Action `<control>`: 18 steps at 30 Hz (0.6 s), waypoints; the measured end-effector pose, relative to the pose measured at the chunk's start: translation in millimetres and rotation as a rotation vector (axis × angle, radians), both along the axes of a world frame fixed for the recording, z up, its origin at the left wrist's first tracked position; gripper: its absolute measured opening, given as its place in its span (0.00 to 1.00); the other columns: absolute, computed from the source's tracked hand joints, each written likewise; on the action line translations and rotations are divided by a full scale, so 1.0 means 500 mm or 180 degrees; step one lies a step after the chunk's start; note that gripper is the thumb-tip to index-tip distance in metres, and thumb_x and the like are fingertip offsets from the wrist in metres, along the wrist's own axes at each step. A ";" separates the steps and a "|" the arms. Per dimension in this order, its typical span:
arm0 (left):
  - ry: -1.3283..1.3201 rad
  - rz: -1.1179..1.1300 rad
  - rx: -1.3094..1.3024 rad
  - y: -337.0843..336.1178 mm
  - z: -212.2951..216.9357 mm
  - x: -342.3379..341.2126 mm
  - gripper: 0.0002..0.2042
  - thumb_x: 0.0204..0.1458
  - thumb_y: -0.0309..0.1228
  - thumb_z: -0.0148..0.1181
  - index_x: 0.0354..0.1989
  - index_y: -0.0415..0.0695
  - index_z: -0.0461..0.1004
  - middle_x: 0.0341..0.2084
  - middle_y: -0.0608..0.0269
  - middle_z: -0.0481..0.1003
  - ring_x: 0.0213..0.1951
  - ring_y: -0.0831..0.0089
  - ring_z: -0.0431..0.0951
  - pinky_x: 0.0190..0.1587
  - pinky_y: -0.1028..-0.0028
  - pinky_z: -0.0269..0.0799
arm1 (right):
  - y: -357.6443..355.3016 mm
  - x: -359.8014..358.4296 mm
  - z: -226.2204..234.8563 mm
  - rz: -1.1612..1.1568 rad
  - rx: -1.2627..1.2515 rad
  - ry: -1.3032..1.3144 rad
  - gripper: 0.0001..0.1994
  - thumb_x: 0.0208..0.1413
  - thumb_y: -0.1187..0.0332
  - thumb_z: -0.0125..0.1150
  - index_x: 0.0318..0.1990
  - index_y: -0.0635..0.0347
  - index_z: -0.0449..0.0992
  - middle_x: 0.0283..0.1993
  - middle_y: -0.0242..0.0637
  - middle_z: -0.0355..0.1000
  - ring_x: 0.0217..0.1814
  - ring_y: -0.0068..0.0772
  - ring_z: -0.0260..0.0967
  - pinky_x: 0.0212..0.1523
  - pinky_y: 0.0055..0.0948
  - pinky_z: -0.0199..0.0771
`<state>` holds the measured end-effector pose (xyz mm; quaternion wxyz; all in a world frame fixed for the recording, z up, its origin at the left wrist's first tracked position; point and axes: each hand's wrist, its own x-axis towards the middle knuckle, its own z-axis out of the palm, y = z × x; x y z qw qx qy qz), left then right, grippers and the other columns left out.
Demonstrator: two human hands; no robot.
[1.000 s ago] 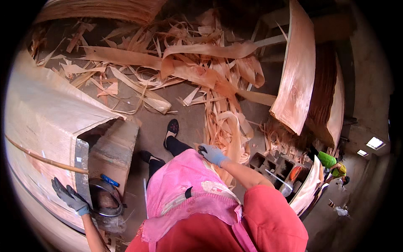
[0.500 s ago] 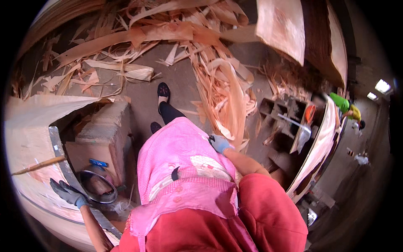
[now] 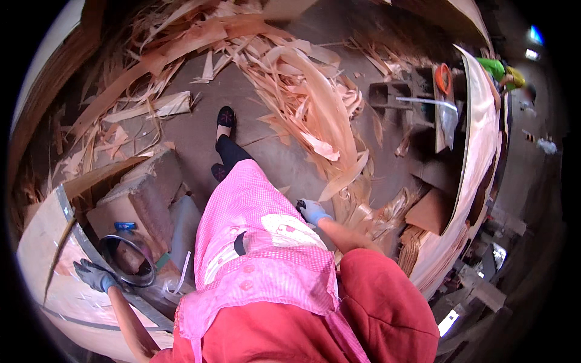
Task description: The person processes wood veneer by using a knife to trim strips, peeling off excess material, and applying tape to the wood sheets.
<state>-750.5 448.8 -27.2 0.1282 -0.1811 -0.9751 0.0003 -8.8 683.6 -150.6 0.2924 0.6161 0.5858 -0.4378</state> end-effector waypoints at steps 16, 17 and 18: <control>0.0064 0.0168 0.0382 0.023 0.007 0.019 0.32 0.63 0.49 0.46 0.67 0.35 0.59 0.64 0.40 0.61 0.65 0.47 0.61 0.66 0.62 0.56 | -0.014 0.062 0.007 -0.0395 0.0107 0.0007 0.14 0.58 0.60 0.53 0.48 0.55 0.74 0.48 0.53 0.74 0.52 0.57 0.72 0.51 0.49 0.71; 0.0152 0.0088 0.0373 0.022 0.010 0.021 0.32 0.63 0.49 0.46 0.67 0.34 0.58 0.64 0.40 0.61 0.65 0.47 0.61 0.66 0.62 0.56 | 0.000 0.063 0.014 -0.0367 0.0099 -0.0051 0.14 0.58 0.61 0.53 0.48 0.55 0.74 0.48 0.53 0.75 0.52 0.57 0.71 0.51 0.49 0.71; 0.0239 0.0009 0.0363 0.023 0.011 0.023 0.32 0.63 0.49 0.46 0.67 0.34 0.58 0.64 0.40 0.61 0.65 0.47 0.61 0.66 0.62 0.55 | 0.018 0.065 0.017 -0.0338 0.0091 -0.0110 0.14 0.57 0.61 0.53 0.48 0.56 0.74 0.48 0.53 0.75 0.52 0.57 0.71 0.51 0.48 0.71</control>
